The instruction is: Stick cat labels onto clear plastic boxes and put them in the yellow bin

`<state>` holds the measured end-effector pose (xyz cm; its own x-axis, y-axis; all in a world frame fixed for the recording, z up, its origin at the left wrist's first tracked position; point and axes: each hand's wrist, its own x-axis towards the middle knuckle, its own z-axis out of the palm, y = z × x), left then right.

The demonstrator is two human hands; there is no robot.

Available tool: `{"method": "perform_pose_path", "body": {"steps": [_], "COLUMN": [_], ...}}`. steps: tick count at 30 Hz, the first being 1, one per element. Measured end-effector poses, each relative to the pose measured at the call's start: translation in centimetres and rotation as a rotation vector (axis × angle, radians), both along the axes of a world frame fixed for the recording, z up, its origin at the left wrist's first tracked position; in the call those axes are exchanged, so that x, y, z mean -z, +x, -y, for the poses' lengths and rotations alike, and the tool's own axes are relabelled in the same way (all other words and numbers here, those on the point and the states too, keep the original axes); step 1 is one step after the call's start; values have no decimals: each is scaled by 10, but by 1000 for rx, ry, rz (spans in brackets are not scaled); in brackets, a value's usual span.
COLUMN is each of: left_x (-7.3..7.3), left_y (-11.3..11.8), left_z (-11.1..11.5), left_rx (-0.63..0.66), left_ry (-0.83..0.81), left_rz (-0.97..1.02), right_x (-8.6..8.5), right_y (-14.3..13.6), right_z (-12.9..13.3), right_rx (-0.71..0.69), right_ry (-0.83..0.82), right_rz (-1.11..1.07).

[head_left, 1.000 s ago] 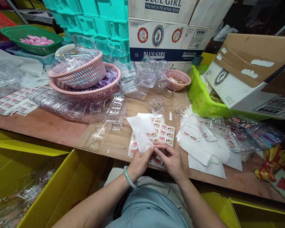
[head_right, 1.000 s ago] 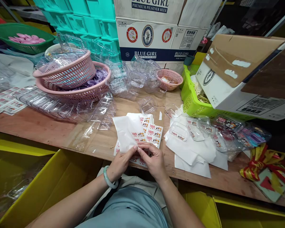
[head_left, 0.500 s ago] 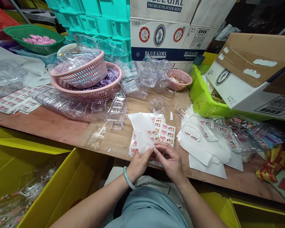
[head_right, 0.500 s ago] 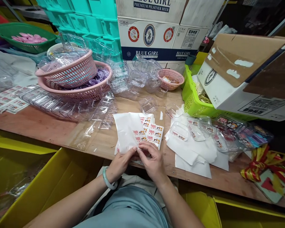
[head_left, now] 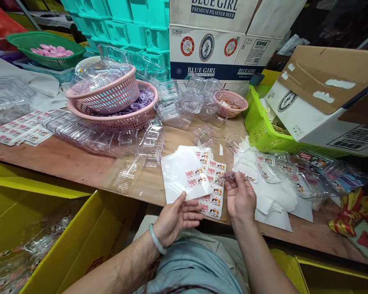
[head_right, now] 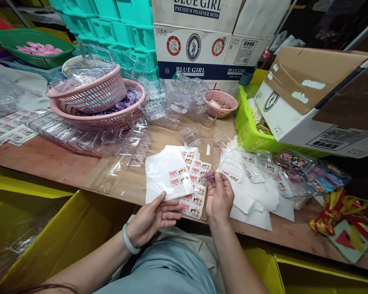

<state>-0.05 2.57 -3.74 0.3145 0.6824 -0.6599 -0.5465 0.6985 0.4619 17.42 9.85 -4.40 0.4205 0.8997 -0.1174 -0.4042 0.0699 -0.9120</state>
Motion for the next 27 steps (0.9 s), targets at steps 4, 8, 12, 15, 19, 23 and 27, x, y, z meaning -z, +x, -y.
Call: {"method": "perform_pose_path", "body": {"steps": [4, 8, 12, 15, 19, 23, 27], "left_x": [-24, -36, -33, -29, -22, -17, -25], "left_y": [-5, 13, 22, 20, 15, 12, 9], "left_z": [10, -11, -43, -56, -64, -74, -94], "left_rx": [328, -56, -168, -82, -49, -128, -117], "left_ry": [69, 384, 437, 521, 468, 515, 563], "left_rz": [242, 126, 31, -60, -108, -307, -328], "right_x": [-15, -19, -21, -25, -30, -30, -40], "right_y": [-4, -16, -16, -7, 5, 5, -7], "right_z": [18, 35, 29, 9, -41, -107, -138], "right_rx": [-39, -405, -340, -417, -430, -156, -290], "right_ry": [290, 635, 483, 206, 112, 238, 265], "right_rz": [578, 1064, 945, 695, 551, 535, 497]}}
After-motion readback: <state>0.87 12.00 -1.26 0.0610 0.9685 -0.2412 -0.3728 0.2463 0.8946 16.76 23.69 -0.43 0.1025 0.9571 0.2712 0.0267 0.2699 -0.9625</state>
